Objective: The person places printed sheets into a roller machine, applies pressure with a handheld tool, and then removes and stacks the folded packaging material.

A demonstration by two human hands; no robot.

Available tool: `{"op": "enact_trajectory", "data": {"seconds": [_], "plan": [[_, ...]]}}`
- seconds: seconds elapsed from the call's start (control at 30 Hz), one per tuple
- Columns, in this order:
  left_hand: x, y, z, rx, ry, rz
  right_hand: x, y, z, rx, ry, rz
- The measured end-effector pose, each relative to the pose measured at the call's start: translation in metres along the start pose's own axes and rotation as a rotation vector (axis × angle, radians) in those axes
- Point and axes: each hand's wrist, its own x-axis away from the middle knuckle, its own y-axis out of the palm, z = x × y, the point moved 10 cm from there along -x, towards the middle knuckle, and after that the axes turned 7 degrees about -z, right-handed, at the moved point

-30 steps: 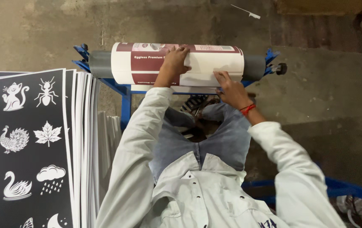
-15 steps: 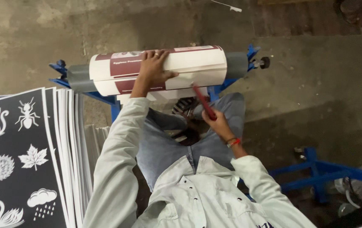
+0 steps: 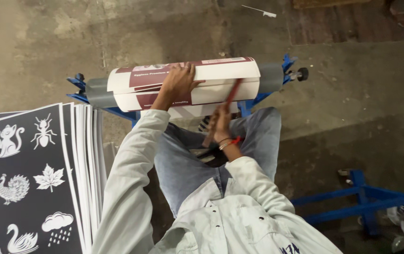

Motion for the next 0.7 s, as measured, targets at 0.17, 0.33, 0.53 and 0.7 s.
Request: {"op": "enact_trajectory", "data": {"seconds": [0.17,0.33,0.53,0.7], "plan": [[-0.016,0.016,-0.014,0.024,0.066,-0.055,0.024,0.085,0.081,0.083,0.318,-0.191],[-0.005,-0.005,-0.009,-0.011,0.006,0.134,0.043,0.098,0.056,0.088,0.202,-0.275],[-0.017,-0.013,-0.031,0.173,-0.235,-0.106,0.053,0.016,-0.012,0.163,0.011,-0.115],[-0.027,-0.012,-0.036,0.222,-0.245,0.026,0.044,-0.038,-0.058,0.043,-0.197,0.04]]}}
